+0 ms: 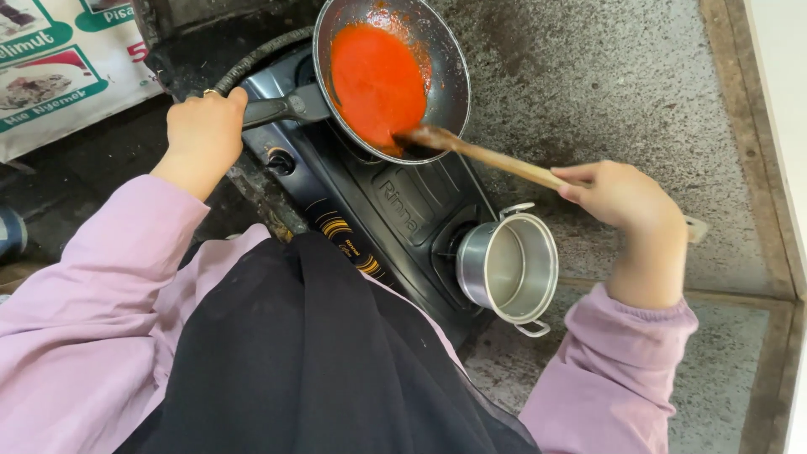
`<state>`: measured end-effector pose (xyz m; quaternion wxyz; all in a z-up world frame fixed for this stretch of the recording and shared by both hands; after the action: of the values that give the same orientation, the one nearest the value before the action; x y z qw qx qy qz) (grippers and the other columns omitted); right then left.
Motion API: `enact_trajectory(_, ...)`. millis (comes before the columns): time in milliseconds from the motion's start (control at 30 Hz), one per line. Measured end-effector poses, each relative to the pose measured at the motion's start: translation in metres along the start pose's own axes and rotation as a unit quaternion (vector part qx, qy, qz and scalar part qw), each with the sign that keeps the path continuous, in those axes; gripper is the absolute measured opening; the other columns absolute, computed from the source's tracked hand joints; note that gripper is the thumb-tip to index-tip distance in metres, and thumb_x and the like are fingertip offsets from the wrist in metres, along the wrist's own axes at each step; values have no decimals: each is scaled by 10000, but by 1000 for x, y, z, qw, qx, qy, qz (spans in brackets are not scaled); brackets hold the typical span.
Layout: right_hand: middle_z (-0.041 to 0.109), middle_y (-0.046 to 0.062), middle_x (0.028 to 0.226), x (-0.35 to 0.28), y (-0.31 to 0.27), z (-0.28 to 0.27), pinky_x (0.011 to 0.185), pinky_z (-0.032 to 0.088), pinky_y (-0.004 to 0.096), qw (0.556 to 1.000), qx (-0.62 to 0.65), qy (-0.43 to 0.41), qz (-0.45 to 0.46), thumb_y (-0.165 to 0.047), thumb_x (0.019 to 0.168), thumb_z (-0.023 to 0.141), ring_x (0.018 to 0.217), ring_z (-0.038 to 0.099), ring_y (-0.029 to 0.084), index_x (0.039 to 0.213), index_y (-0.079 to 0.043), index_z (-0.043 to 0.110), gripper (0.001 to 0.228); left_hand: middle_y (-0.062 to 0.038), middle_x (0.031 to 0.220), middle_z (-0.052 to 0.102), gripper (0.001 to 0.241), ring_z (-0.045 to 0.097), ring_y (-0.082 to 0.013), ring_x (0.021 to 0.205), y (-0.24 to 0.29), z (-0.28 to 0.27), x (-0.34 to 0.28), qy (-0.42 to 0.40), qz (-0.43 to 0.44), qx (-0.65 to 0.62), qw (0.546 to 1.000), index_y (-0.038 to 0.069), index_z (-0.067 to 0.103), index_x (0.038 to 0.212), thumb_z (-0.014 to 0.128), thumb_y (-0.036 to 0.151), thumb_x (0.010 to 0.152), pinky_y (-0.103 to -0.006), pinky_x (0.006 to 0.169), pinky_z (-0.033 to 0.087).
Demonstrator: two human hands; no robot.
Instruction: Stirring red sauce in a pan on a gas stove while adding ingredients from a small container with a spoon.
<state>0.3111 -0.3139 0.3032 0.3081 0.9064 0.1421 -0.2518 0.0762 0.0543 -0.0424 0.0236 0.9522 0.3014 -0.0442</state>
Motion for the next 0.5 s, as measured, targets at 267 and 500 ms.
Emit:
enact_trajectory(267,663,51,1412,-18,-2,-20,964,455,422,999,42,-15,11,-379,1053,527,1168,631,311,1463,-428,611,421,-91,961,733,465,749,-315,784,1,-3,-2,-11,-1,-14,1000,205,587,1253,661,50,821,-373,570,548)
enact_trajectory(500,703,102,1279,47,-15,0,884,477,475,999,8,49,-8,-389,1055,492,1050,633,337,1499,-419,567,452,-65,936,730,476,740,-289,746,2,1,-3,15,2,5,1000,216,599,1237,681,68,792,-352,543,532)
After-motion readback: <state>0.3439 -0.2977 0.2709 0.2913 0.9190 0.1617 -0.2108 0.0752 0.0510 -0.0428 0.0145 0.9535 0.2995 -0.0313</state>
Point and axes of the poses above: each hand's wrist, its own x-axis towards the middle knuckle, its own z-axis out of the palm, y = z × x, the point moved 8 cm from there along x, towards the middle knuckle
